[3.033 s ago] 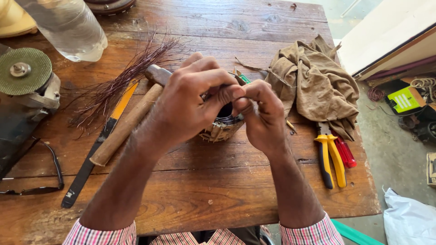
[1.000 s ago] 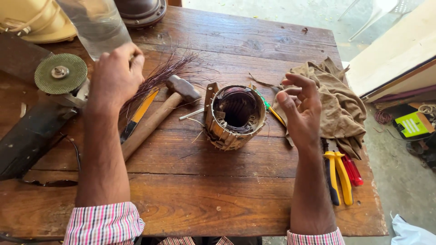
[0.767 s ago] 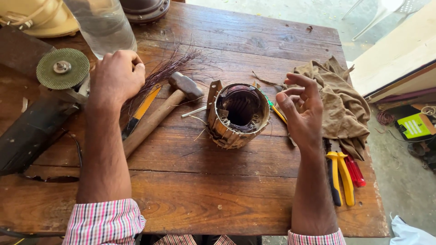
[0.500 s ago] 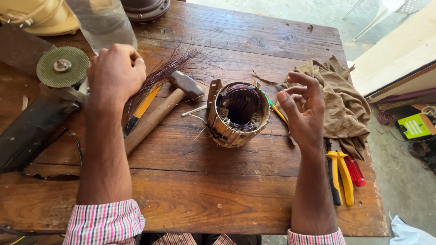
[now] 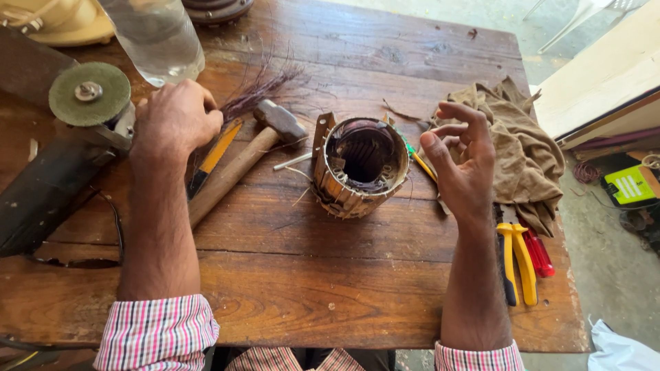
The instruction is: The person sits at a workbench and winds enameled copper wire by hand into the slots of an electric motor stator, pressing each wire loop down into the winding and repeatedly reaching for more wire from a bundle on the table to continue filling the slots.
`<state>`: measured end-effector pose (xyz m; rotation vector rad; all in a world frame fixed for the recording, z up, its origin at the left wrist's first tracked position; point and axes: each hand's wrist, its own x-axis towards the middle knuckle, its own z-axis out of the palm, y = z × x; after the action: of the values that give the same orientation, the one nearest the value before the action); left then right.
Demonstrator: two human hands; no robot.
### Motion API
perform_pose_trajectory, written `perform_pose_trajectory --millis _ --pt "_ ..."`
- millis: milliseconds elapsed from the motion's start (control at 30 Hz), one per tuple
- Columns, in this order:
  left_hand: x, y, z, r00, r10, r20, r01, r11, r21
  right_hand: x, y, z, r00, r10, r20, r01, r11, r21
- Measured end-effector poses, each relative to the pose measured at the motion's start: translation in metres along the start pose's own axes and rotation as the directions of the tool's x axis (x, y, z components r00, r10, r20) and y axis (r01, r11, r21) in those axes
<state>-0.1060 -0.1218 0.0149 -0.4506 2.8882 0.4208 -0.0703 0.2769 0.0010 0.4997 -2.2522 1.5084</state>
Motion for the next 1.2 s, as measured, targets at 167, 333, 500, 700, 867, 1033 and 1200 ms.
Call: perform_pose_trajectory --millis 167,333,500,700,867,1033,1200 --pt "0.001 0.000 -0.002 0.976 0.106 -0.188 -0.104 0.994 0.022 0.001 -0.004 -0.001 1.000 -0.012 -0.004 0.011 0.999 -0.035" --pt "0.000 0.005 0.004 0.993 0.027 -0.117 -0.033 0.999 -0.043 0.000 -0.006 0.001 1.000 0.011 0.011 -0.011 1.000 -0.014" --pt "0.000 0.008 -0.002 0.919 0.097 -0.382 -0.162 0.977 -0.141 0.000 -0.003 0.001 1.000 -0.026 -0.006 0.026 1.000 -0.002" --pt "-0.030 0.038 -0.026 0.685 0.240 -0.688 -0.594 0.731 -0.335 0.000 -0.005 0.005 0.986 -0.125 -0.108 0.125 0.992 -0.001" --pt "-0.089 0.106 -0.012 0.773 0.445 -0.452 -0.622 0.388 -0.681 -0.003 -0.024 0.014 0.990 -0.135 -0.051 0.142 0.975 0.169" --pt "-0.125 0.147 0.003 0.656 0.683 -0.322 -0.609 0.228 -0.760 -0.015 -0.043 0.012 0.995 -0.097 0.006 0.089 0.936 0.340" --pt "-0.134 0.151 0.001 0.682 0.731 0.012 -0.337 0.329 -0.882 -0.014 -0.037 0.004 0.997 -0.049 0.052 0.006 0.778 0.628"
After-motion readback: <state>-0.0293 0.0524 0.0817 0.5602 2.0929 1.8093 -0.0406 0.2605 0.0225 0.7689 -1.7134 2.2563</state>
